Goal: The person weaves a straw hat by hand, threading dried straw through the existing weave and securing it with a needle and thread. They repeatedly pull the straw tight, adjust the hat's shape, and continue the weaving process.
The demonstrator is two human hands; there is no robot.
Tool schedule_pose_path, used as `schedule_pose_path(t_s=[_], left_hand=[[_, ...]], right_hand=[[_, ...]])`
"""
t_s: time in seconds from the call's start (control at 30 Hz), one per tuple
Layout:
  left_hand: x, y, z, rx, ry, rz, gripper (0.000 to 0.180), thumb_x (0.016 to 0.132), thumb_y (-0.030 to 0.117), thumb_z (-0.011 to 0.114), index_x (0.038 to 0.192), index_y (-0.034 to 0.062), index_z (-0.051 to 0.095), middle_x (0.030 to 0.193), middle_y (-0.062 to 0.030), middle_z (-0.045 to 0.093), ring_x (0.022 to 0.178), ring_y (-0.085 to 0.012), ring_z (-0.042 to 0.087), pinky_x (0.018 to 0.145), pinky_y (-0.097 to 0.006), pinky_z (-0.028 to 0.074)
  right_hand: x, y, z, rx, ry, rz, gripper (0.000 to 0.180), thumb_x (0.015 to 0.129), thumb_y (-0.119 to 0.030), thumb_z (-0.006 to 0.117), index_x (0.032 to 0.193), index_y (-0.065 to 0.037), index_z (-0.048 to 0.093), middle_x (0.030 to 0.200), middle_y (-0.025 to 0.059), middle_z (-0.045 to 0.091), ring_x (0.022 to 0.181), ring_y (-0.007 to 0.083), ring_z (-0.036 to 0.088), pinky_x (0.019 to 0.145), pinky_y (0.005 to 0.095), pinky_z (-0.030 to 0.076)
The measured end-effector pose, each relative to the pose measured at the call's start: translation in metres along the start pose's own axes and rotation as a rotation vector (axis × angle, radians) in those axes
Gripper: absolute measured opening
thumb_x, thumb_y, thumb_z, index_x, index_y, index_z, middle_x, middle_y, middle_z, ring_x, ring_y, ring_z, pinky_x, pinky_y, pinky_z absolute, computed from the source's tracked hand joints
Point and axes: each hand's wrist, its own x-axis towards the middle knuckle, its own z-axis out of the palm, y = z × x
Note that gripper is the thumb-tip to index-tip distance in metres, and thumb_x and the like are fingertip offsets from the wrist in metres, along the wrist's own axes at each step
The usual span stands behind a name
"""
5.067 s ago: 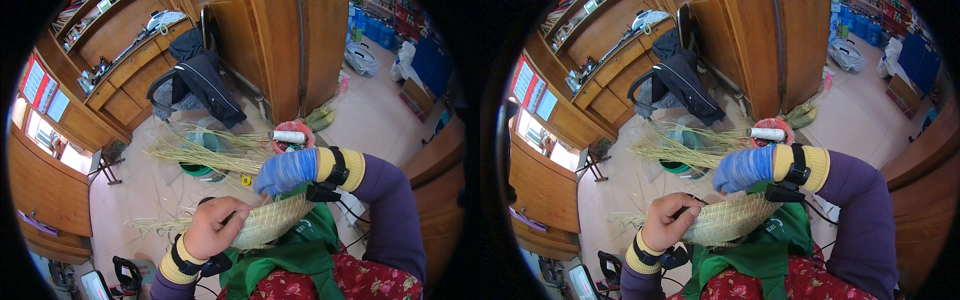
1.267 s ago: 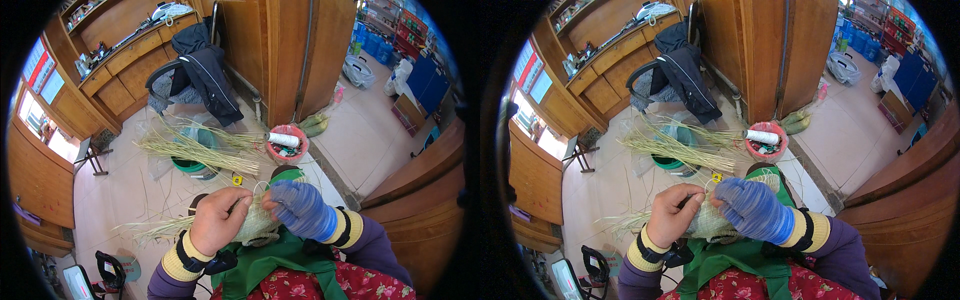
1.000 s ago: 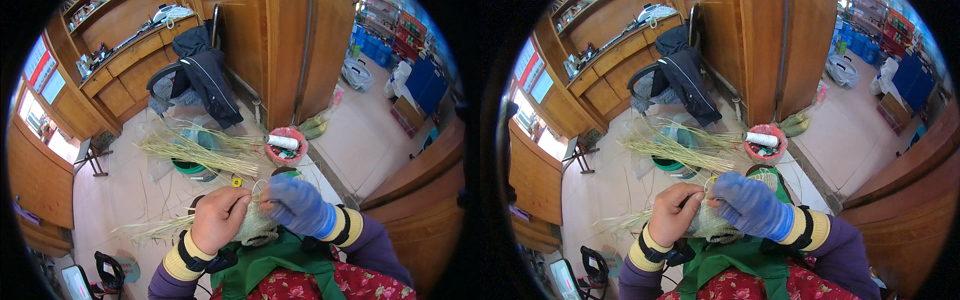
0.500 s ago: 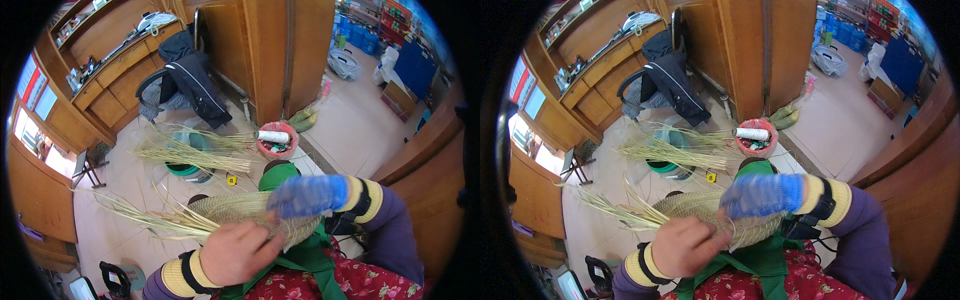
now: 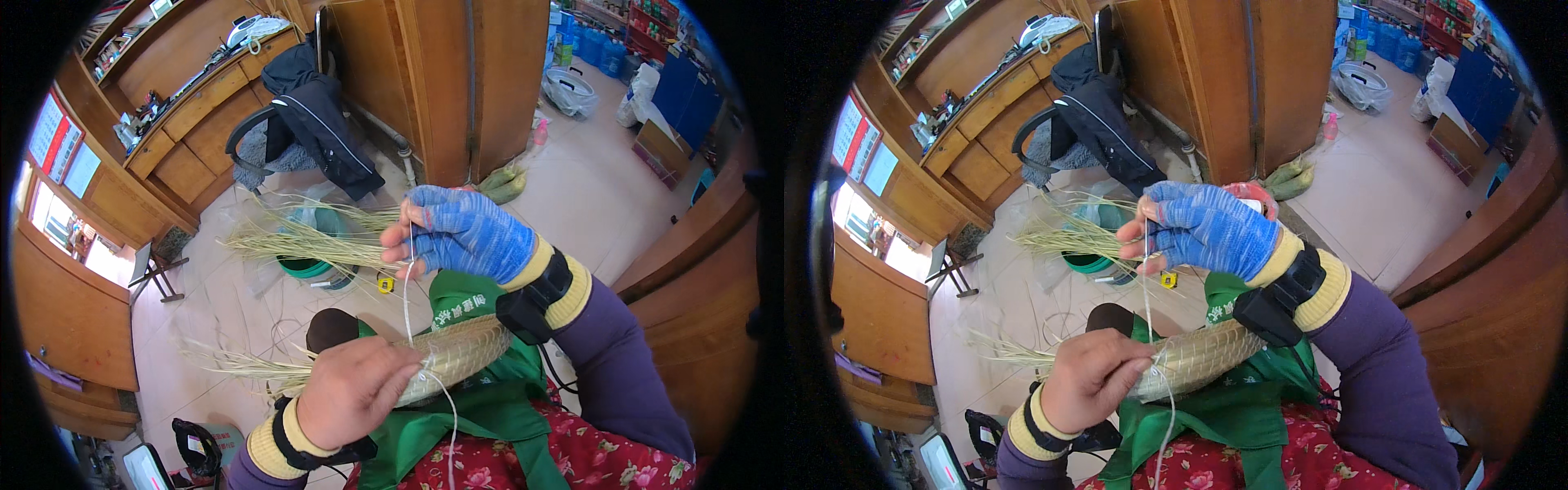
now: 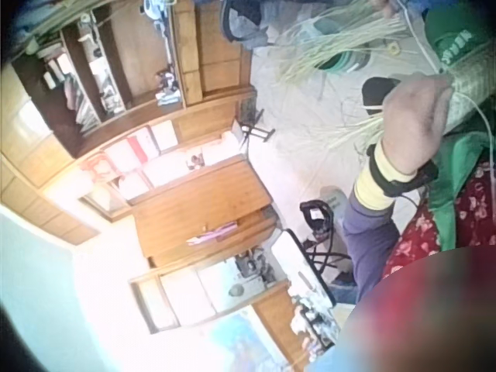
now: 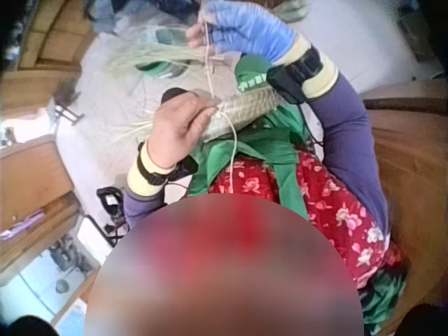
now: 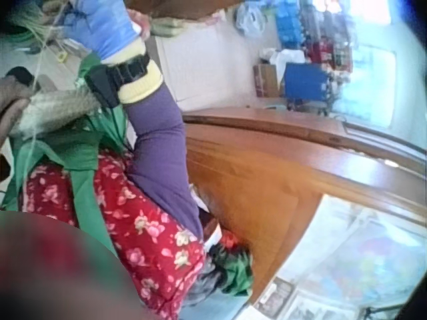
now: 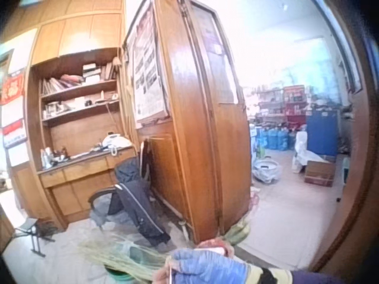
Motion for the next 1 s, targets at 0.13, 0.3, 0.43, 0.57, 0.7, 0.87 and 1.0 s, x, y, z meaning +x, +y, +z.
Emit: schedule_pose_path(t_s=[0.13,0.3,0.43,0.57,0.7,0.87,1.0], left_hand=[[-0.001,-0.012,-0.003,-0.066,0.011,-0.037,0.011,0.087,0.004,0.069,0.098,0.002,0.067,0.074,-0.0112,0.058,0.066,-0.0292,0.06,0.058,-0.038,0.048],[-0.008,-0.018,-0.013,-0.084,-0.009,-0.078,0.01,0.088,0.004,0.068,0.098,0.0017,0.068,0.073,-0.0115,0.059,0.066,-0.0285,0.059,0.059,-0.037,0.047],[-0.004,-0.026,-0.015,-0.114,0.076,-0.076,0.01,0.088,0.003,0.068,0.098,0.0013,0.067,0.074,-0.0119,0.059,0.066,-0.0287,0.06,0.059,-0.037,0.047],[0.014,-0.038,-0.014,-0.094,0.058,-0.093,0.009,0.089,0.002,0.067,0.098,0.0011,0.069,0.079,-0.0122,0.064,0.07,-0.0269,0.063,0.063,-0.034,0.049],[0.021,-0.04,-0.014,-0.159,0.074,-0.137,0.009,0.09,0.001,0.065,0.098,0.0008,0.07,0.083,-0.0127,0.068,0.073,-0.0256,0.065,0.067,-0.032,0.051],[0.019,-0.043,-0.013,-0.113,0.082,-0.145,0.011,0.089,0.0,0.065,0.099,0.0007,0.07,0.081,-0.012,0.067,0.071,-0.0257,0.064,0.066,-0.033,0.05],[0.023,-0.051,-0.017,-0.061,0.075,-0.079,0.017,0.086,0.001,0.067,0.102,0.0029,0.068,0.077,-0.0124,0.061,0.069,-0.0303,0.062,0.062,-0.037,0.049]], right_hand=[[0.016,0.013,-0.034,0.186,-0.19,0.084,0.021,0.097,-0.022,0.064,0.106,-0.005,0.061,0.083,0.002,0.061,0.065,0.0124,0.06,0.056,0.0299,0.055],[0.054,-0.056,-0.168,-0.083,0.638,-0.224,0.01,0.089,-0.023,0.065,0.084,-0.016,0.06,0.063,-0.005,0.047,0.045,0.0076,0.037,0.038,0.0257,0.029],[0.041,-0.089,-0.183,-0.442,0.862,-0.198,0.017,0.087,-0.031,0.071,0.087,-0.017,0.062,0.062,-0.0049,0.046,0.045,0.0087,0.036,0.039,0.027,0.027],[0.042,-0.05,-0.091,-0.786,-0.007,-0.006,0.025,0.086,-0.03,0.074,0.101,-0.011,0.069,0.076,-0.0021,0.056,0.061,0.0072,0.047,0.051,0.0243,0.037],[0.045,-0.009,-0.03,-0.843,-0.721,0.403,0.034,0.092,-0.036,0.067,0.109,-0.006,0.071,0.088,0.0003,0.065,0.075,0.0083,0.058,0.062,0.0251,0.048],[0.056,-0.002,-0.036,-1.759,-0.766,-0.097,0.032,0.095,-0.032,0.062,0.109,-0.005,0.069,0.092,0.0115,0.069,0.083,0.0254,0.067,0.075,0.0364,0.053],[0.052,-0.009,-0.041,-1.673,-0.454,-0.007,0.028,0.099,-0.027,0.056,0.113,-0.006,0.068,0.111,0.0119,0.07,0.101,0.0287,0.067,0.088,0.0374,0.052]])
